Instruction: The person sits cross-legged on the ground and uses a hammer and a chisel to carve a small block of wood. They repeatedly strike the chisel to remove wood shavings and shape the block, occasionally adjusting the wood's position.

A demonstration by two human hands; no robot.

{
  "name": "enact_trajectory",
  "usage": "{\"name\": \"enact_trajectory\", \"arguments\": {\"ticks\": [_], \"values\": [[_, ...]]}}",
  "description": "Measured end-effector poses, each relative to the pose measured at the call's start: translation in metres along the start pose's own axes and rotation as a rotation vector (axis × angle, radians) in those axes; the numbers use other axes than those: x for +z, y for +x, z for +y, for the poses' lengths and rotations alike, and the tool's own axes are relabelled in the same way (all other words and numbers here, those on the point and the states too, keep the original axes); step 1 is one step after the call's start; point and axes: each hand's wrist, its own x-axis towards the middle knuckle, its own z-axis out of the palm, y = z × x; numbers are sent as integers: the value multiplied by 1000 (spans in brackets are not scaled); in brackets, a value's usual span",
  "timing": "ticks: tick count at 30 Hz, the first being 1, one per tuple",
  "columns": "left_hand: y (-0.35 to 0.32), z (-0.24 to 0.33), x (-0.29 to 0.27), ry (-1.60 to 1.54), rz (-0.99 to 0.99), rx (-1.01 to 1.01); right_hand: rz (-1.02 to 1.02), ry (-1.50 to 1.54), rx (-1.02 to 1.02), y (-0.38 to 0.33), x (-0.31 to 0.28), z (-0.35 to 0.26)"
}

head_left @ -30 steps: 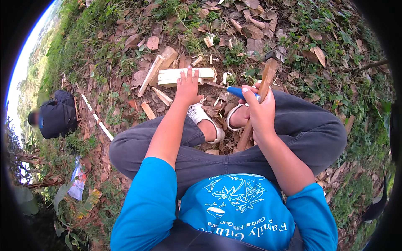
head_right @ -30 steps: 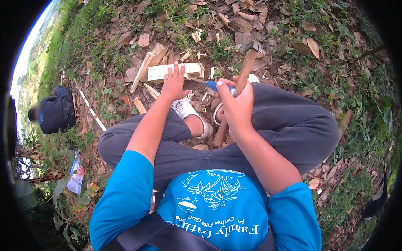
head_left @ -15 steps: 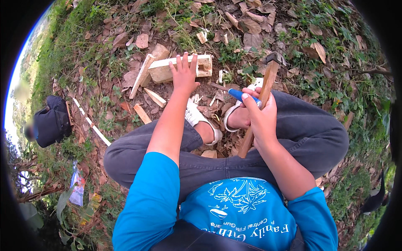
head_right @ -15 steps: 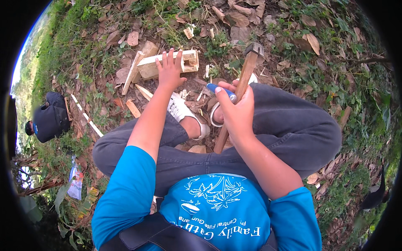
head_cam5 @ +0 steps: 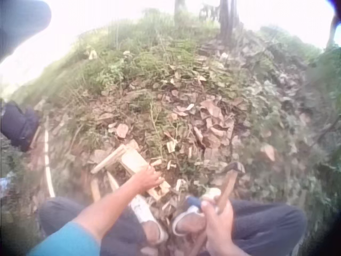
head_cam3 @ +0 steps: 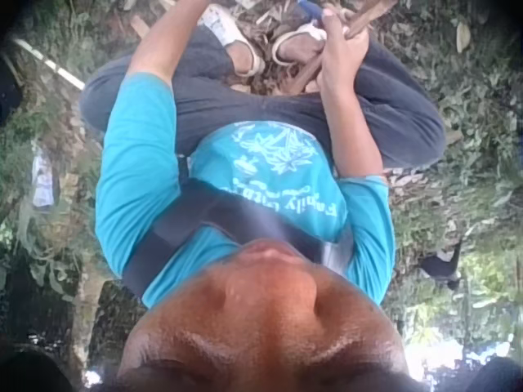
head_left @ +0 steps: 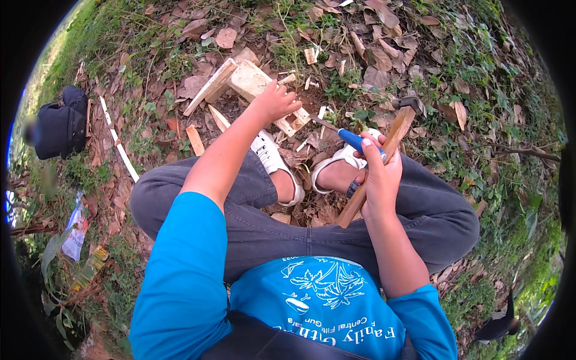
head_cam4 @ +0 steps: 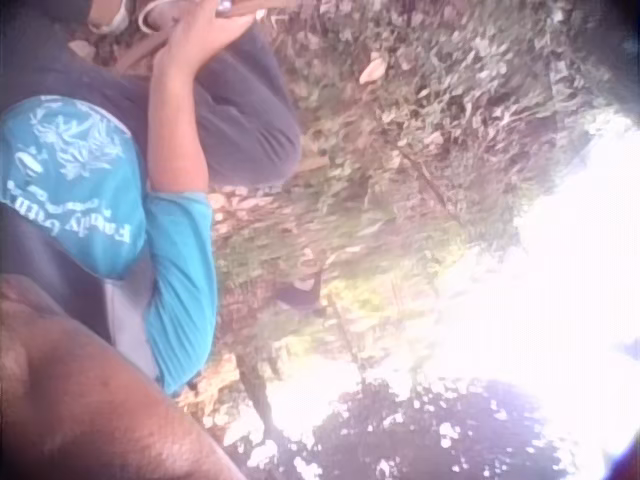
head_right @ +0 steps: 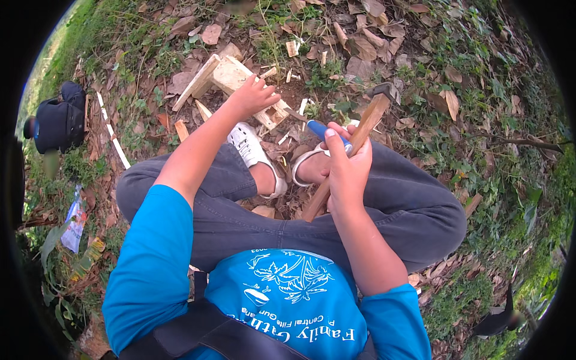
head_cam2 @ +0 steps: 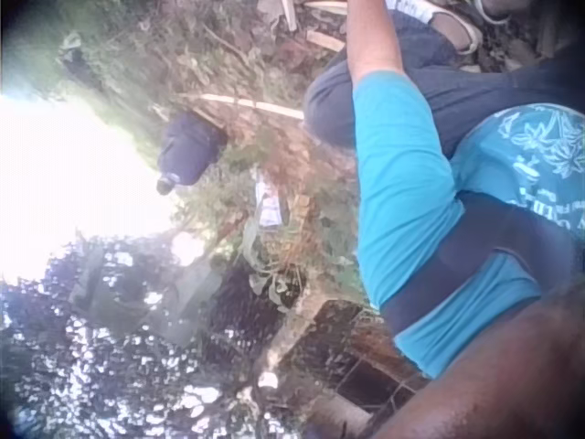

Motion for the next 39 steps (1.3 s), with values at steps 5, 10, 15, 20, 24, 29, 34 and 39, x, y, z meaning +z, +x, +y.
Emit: {"name": "enact_trajectory", "arguments": {"ticks": [5,10,15,20,24,29,34,39], "values": [[-10,17,11,127,233,-93,-25,46,-56,0,-5,0],[-8,37,-18,-534,49,-1006,-41,39,-96,1,-12,14],[-5,92,32,-1254,102,-1411,-46,-18,-66,6,-16,22],[-14,108,34,-1283,83,-1207,-83,-90,-54,6,-17,33],[-14,94,47,-1369,60,-1209,-78,-174,-51,4,-5,39],[-6,93,48,-1327,-30,-1245,-102,-253,-61,6,4,54],[-5,92,31,-1272,-77,-1267,-79,-324,-43,10,8,62],[-11,93,32,-1248,-29,-1213,-78,-394,-19,10,17,64]]}}
